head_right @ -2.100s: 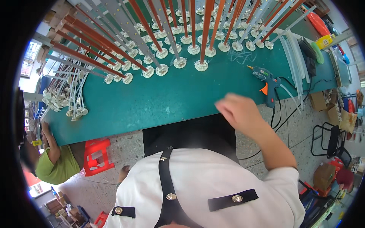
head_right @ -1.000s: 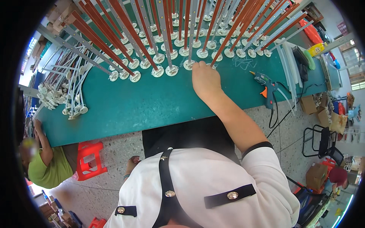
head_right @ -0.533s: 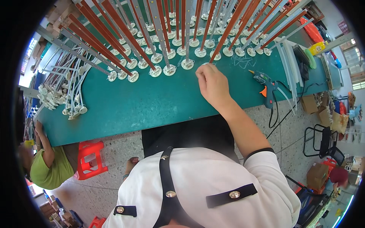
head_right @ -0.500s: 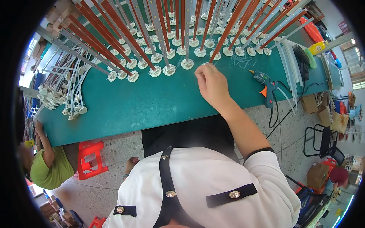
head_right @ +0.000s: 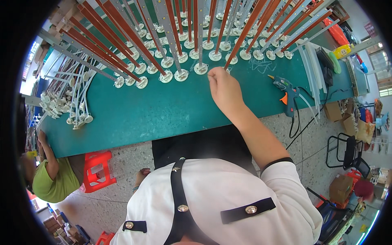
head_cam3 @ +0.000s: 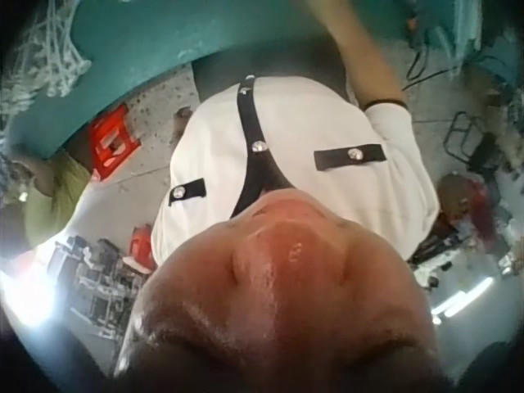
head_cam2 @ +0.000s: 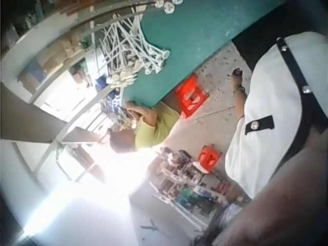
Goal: Assembling plastic components by gluing orange and silver strips onto circular bases using a hot glue gun.
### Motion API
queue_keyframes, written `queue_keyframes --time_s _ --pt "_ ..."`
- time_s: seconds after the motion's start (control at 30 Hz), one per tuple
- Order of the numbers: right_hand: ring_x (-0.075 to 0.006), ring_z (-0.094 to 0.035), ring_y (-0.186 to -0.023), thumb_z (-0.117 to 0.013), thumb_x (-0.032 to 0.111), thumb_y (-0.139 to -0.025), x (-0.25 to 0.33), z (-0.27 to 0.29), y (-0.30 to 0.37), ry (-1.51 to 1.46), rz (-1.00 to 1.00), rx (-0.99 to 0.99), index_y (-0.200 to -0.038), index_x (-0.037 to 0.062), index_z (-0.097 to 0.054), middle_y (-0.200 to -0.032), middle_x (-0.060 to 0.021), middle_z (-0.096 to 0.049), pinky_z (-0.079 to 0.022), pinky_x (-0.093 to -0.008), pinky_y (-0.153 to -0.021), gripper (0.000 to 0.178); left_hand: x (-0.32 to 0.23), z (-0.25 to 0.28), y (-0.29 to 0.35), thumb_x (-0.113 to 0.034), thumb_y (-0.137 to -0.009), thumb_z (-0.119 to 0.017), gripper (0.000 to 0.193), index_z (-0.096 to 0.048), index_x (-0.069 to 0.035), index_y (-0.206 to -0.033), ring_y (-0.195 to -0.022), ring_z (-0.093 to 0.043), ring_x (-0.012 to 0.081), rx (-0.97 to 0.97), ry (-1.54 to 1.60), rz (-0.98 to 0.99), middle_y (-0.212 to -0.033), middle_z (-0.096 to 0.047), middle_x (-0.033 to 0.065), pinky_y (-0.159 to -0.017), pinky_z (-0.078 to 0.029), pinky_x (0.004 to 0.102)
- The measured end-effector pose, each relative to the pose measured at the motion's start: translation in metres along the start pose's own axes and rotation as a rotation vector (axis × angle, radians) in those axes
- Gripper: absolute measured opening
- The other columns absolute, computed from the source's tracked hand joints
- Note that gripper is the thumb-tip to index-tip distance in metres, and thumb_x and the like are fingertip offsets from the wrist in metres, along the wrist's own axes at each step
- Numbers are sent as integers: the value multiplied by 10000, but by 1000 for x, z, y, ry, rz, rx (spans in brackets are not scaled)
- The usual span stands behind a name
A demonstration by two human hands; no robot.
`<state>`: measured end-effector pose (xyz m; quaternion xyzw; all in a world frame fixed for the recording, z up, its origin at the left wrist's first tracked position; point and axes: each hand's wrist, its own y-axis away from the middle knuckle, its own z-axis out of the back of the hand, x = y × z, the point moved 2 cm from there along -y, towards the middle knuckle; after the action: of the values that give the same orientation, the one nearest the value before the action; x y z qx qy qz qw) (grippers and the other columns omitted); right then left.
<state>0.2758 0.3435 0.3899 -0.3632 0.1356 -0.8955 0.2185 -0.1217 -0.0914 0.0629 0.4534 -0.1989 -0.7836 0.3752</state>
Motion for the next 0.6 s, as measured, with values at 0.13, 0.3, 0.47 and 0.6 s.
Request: queue_keyframes --time_s 0.13,0.3,0.47,0.6 --pt "-338 -672 -743 -641 109 -911 4 -11 -8 261 53 -39 -999 38 -600 -824 -168 -669 -528 -418 -647 120 -5 -2 -4 -155 -825 -726 321 -696 -28 -1118 -945 -717 249 7 -17 10 -1007 -741 151 -837 -554 347" --pt "-351 -692 -759 -586 135 -917 7 -15 -19 469 -60 122 -898 21 -569 -828 -159 -676 -559 -439 -643 117 -7 -4 -8 -162 -828 -719 316 -698 -38 -1118 -947 -717 245 27 -9 -20 -1003 -743 148 -831 -552 344" --pt "-336 -676 -728 -612 178 -929 0 -23 -22 531 -86 128 -921 55 -623 -808 -134 -682 -537 -437 -646 123 13 -7 -12 -170 -832 -713 318 -698 -35 -1119 -959 -719 259 11 -3 4 -1013 -744 151 -838 -553 349" --pt "-334 -676 -716 -604 180 -930 -2 -23 -24 558 -104 128 -909 54 -622 -804 -129 -684 -536 -436 -643 129 15 -8 -16 -174 -833 -712 324 -696 -37 -1126 -966 -719 263 39 12 3 -1010 -744 151 -841 -554 354"
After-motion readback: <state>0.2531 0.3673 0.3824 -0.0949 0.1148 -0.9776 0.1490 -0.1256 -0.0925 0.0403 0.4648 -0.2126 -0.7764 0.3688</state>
